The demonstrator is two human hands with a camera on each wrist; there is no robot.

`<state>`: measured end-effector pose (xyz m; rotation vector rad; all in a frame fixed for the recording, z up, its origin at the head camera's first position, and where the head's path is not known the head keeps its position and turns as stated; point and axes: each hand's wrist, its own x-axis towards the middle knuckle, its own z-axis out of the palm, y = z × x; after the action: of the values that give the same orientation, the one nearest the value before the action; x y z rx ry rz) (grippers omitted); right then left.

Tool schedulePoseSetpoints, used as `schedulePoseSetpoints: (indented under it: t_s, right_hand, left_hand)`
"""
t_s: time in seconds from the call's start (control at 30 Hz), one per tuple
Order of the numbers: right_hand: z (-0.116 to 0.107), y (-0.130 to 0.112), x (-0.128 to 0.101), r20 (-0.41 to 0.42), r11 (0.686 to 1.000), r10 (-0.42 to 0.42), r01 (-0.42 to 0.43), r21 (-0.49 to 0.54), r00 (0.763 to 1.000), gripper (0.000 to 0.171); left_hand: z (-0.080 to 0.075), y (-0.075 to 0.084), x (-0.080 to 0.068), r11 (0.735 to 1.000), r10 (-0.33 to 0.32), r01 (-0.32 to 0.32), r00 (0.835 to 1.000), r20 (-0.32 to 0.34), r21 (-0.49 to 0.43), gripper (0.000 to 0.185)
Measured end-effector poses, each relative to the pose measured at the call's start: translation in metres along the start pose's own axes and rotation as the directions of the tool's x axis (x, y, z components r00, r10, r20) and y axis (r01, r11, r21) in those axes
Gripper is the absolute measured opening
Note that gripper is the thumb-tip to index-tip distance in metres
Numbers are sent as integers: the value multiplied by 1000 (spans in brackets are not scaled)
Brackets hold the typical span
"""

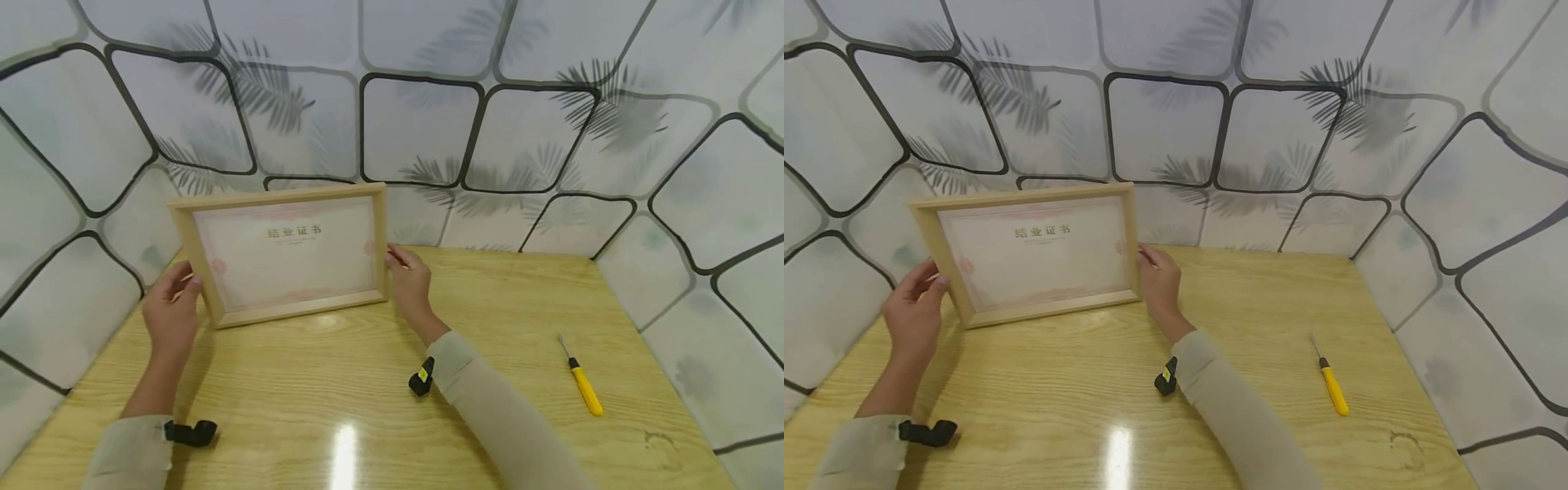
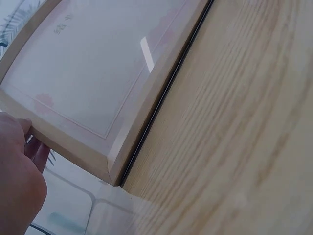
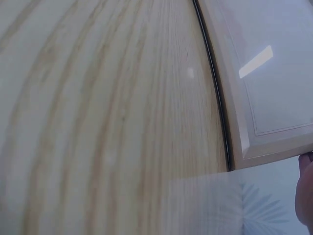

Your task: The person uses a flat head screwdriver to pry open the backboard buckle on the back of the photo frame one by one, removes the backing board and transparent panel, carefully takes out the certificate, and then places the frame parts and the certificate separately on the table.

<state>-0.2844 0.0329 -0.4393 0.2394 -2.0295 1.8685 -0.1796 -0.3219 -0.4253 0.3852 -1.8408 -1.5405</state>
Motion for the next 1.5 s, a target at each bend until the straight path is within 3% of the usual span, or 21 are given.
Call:
schedulePoseSetpoints:
  t_s: [0.23, 0.63, 0.87, 1.1, 1.5]
  right_hand:
    - [-20, -2, -3, -16, 1000, 19, -20, -13, 1000, 25]
    - [-61, -13, -11, -68, 993, 114, -112, 28, 991, 25]
    - [-87, -12, -16, -68, 990, 140, -141, -13, 988, 27]
    - [-115, -14, -17, -92, 991, 136, -133, 32, 987, 27]
    - [-150, -14, -23, -178, 983, 152, -130, 127, 972, 27]
  left_hand:
    - [9, 3, -8, 999, -52, 52, 997, 60, -5, 34]
    - [35, 8, -23, 997, -32, 42, 987, 157, -65, 33]
    - [52, 13, -34, 997, -7, 22, 980, 200, -74, 32]
    - [72, 17, -41, 996, 41, -19, 964, 264, -87, 31]
    - [105, 18, -50, 986, 67, -8, 933, 354, -166, 32]
